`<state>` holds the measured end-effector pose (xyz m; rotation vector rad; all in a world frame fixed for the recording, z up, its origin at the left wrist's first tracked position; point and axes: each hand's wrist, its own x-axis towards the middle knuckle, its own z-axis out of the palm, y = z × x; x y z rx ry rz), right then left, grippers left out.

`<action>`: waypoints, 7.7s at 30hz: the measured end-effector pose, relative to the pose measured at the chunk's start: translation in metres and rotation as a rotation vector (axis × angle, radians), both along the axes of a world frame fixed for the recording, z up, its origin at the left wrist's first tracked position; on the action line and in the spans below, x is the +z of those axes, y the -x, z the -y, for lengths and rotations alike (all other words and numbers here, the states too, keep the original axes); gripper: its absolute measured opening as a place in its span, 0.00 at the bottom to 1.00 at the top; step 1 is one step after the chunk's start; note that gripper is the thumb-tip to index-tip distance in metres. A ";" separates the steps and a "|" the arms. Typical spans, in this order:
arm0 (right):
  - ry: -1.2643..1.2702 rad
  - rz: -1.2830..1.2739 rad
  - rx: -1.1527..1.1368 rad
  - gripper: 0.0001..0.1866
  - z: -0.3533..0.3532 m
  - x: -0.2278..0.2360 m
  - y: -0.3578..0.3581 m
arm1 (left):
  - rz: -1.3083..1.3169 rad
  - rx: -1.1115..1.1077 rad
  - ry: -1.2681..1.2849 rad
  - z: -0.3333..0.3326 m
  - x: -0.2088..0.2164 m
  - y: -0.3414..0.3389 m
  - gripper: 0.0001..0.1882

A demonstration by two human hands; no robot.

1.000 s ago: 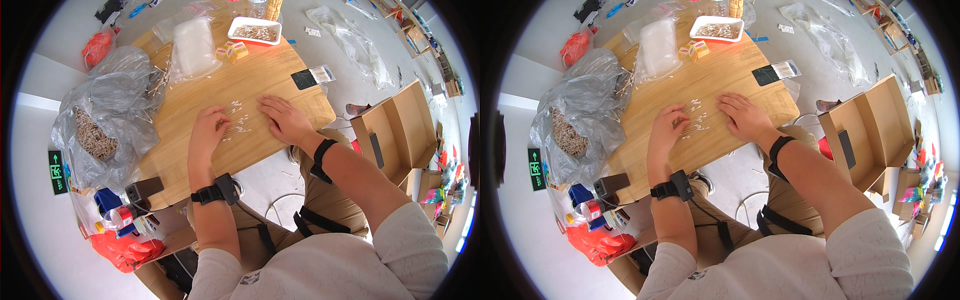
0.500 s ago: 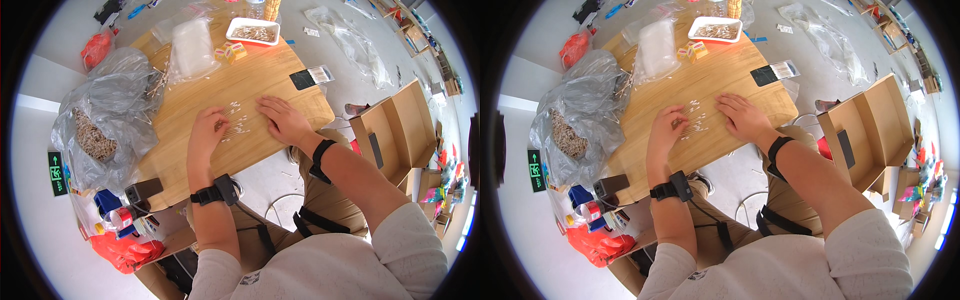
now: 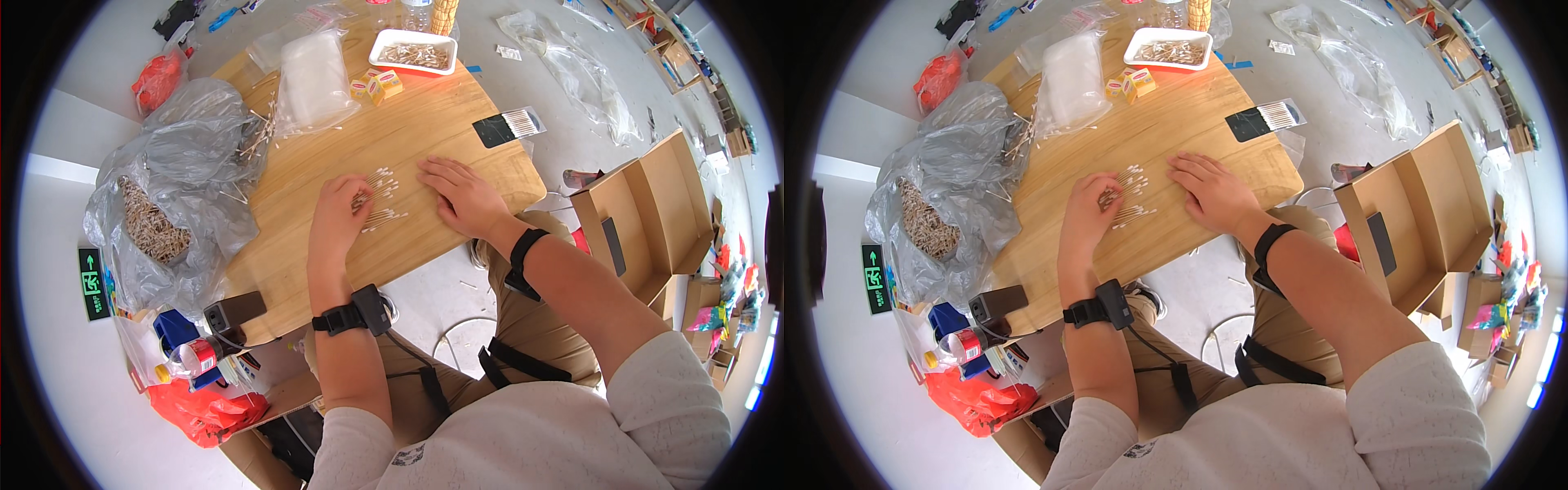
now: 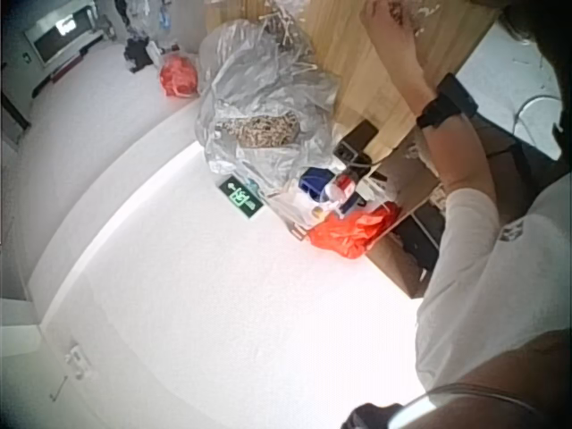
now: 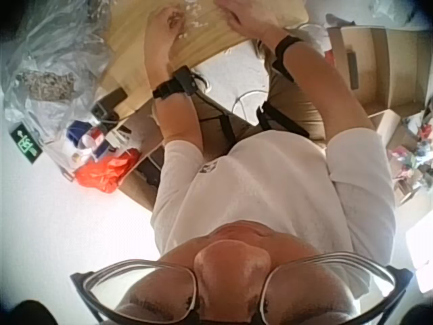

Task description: The recorder is sorting and arranging several cotton swabs on a wooden table, lining them up and then grouping them.

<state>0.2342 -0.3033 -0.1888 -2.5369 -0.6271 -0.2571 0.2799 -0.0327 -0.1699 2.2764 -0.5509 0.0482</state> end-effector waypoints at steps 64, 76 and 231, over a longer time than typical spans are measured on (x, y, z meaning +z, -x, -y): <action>-0.050 0.035 0.005 0.23 0.000 -0.006 0.002 | 0.199 0.245 -0.499 0.061 -0.045 0.044 0.42; -0.036 0.009 0.011 0.24 0.001 -0.001 0.000 | 0.240 0.270 -0.476 0.054 -0.048 0.055 0.30; -1.892 0.040 -1.084 0.11 0.140 -0.013 0.003 | 0.183 0.003 -0.493 0.126 -0.040 0.048 0.50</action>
